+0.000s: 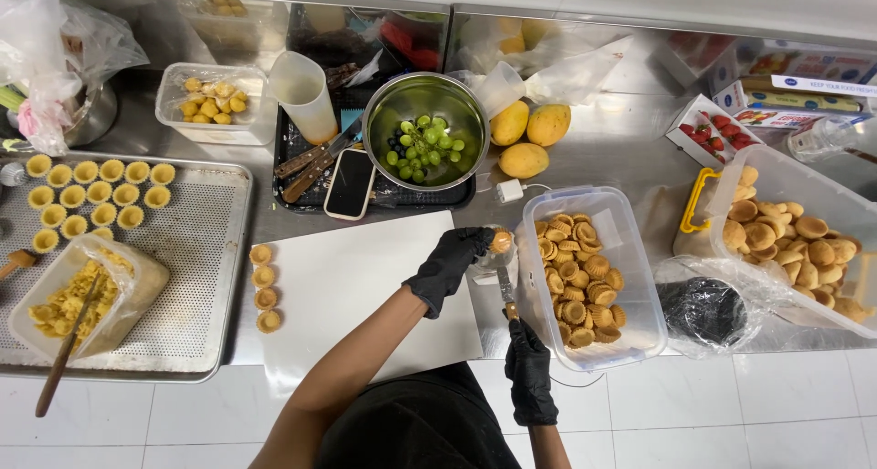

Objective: Fill small pastry shells with a cream or custard mixture using a knife or spatula.

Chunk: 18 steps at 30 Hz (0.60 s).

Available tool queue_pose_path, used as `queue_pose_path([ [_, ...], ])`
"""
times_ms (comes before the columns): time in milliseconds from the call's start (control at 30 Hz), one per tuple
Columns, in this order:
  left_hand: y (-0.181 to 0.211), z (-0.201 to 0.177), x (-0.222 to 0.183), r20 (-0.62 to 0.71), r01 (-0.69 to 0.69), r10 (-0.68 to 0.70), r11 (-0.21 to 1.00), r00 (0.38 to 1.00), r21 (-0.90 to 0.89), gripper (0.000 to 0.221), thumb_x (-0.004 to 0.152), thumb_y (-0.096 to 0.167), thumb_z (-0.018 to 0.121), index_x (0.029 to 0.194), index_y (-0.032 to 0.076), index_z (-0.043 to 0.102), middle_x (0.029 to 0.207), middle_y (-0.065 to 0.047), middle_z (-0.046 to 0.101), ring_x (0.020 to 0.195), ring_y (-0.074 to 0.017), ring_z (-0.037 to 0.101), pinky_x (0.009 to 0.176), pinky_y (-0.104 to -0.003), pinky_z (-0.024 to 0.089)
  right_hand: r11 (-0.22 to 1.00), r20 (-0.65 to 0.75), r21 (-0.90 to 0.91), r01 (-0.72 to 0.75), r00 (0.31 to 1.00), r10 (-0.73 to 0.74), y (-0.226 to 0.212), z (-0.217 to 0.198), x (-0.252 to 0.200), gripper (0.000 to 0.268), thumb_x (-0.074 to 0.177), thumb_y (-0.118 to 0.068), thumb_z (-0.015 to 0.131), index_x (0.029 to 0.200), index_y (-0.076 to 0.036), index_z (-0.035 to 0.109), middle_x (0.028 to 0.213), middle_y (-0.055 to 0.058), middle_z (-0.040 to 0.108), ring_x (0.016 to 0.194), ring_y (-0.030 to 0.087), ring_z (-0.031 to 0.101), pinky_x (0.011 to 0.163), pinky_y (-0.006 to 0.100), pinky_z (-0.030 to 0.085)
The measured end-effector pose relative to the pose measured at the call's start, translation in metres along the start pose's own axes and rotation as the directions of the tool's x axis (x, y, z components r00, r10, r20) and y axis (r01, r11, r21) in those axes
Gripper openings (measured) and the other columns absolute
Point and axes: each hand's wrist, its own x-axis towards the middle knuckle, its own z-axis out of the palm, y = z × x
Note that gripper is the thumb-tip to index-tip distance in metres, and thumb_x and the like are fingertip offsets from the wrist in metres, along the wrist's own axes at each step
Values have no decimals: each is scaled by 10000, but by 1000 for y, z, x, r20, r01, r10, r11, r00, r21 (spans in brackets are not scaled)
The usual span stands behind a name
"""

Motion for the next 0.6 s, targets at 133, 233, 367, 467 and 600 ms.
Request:
queue_pose_path([
  [133, 44, 14, -15, 31, -130, 135, 984, 990, -125, 225, 900, 209, 762, 1051, 42, 761, 930, 18, 756, 857, -84, 665, 805, -256, 544, 991, -62, -128, 35, 997, -43, 16, -3, 5, 256, 959, -280, 646, 1144, -132, 744, 524, -53, 408, 429, 63, 328, 411, 266, 249],
  [233, 36, 19, -11, 48, -237, 241, 969, 969, -69, 192, 920, 159, 788, 1041, 16, 748, 924, -15, 731, 866, -111, 653, 815, -277, 546, 995, -75, -98, -9, 997, 2, -7, 6, -5, 281, 980, -300, 648, 1115, -77, 752, 532, -56, 386, 431, 65, 298, 406, 271, 231],
  [367, 20, 32, -29, 72, -517, 512, 852, 856, 81, 200, 888, 167, 793, 1050, 73, 721, 990, -21, 706, 919, -131, 678, 839, -274, 567, 987, -60, -159, 8, 998, -18, -22, 10, -5, 318, 1000, -310, 660, 1110, -24, 748, 532, -41, 390, 423, 76, 316, 402, 271, 253],
  [467, 23, 29, -74, 211, -690, 675, 594, 707, 414, 264, 916, 159, 764, 1175, 107, 770, 955, -72, 603, 878, -225, 602, 806, -338, 526, 988, -69, -155, 1, 998, -12, -23, 10, -2, 288, 978, -296, 648, 1147, -88, 752, 535, -42, 401, 418, 73, 321, 399, 266, 249],
  [600, -28, -14, -109, 498, -679, 659, 27, 564, 734, 163, 963, 204, 705, 1123, 171, 721, 1056, -73, 617, 908, -270, 628, 732, -393, 540, 1000, -45, 8, -24, 999, 24, -12, 0, 11, 319, 1003, -278, 621, 1197, -36, 696, 558, -54, 388, 430, 61, 330, 393, 255, 243],
])
